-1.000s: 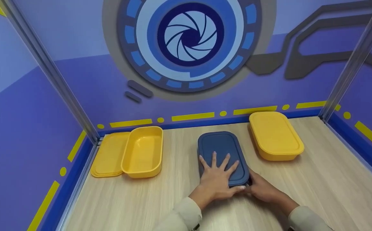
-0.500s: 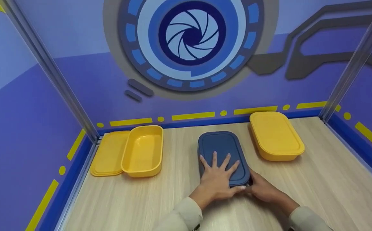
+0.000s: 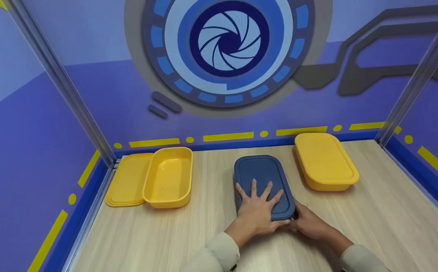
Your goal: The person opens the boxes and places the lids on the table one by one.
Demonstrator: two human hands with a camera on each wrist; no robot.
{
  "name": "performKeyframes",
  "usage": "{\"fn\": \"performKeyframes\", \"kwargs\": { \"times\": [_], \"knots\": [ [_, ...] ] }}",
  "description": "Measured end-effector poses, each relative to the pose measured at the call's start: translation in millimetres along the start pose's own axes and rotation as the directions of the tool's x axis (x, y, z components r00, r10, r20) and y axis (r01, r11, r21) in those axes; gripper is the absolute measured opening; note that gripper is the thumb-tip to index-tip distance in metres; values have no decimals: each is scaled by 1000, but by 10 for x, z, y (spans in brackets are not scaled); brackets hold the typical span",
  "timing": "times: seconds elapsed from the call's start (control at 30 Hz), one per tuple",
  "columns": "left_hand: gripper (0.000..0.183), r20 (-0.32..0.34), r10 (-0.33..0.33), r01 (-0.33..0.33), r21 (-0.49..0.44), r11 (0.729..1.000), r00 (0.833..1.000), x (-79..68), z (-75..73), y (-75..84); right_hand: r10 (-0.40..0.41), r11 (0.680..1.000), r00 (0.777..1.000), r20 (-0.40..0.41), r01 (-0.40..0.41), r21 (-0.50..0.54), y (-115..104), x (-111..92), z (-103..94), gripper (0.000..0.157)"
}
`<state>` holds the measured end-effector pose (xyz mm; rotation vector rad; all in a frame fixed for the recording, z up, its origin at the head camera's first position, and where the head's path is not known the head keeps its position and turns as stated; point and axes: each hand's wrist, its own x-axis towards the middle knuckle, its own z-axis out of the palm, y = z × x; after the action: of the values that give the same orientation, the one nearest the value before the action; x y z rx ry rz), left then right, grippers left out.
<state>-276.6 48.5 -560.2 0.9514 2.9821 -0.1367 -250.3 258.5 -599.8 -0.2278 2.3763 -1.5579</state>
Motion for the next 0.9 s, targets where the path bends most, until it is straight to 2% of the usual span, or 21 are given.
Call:
{"fn": "performKeyframes", "kwargs": {
  "times": [0.27,0.47,0.73,0.9],
  "knots": [
    [94,-7,9,-9,6,1000,1000,8,-23,10,1,1000,1000,-9,-1,-19,-22,-23,-23,114],
    [98,-17,13,-13,1,1000,1000,-2,-22,7,-30,999,1000,-10,29,-42,-7,-49,-32,109],
    [99,-13,9,-9,-4,1000,1000,-12,-28,-7,-6,994,999,-36,2,-113,-15,-34,-23,107],
    [99,-15,16,-16,6,1000,1000,-17,-6,-27,-27,994,999,-24,24,-103,-17,-27,-18,108]
  ]
}}
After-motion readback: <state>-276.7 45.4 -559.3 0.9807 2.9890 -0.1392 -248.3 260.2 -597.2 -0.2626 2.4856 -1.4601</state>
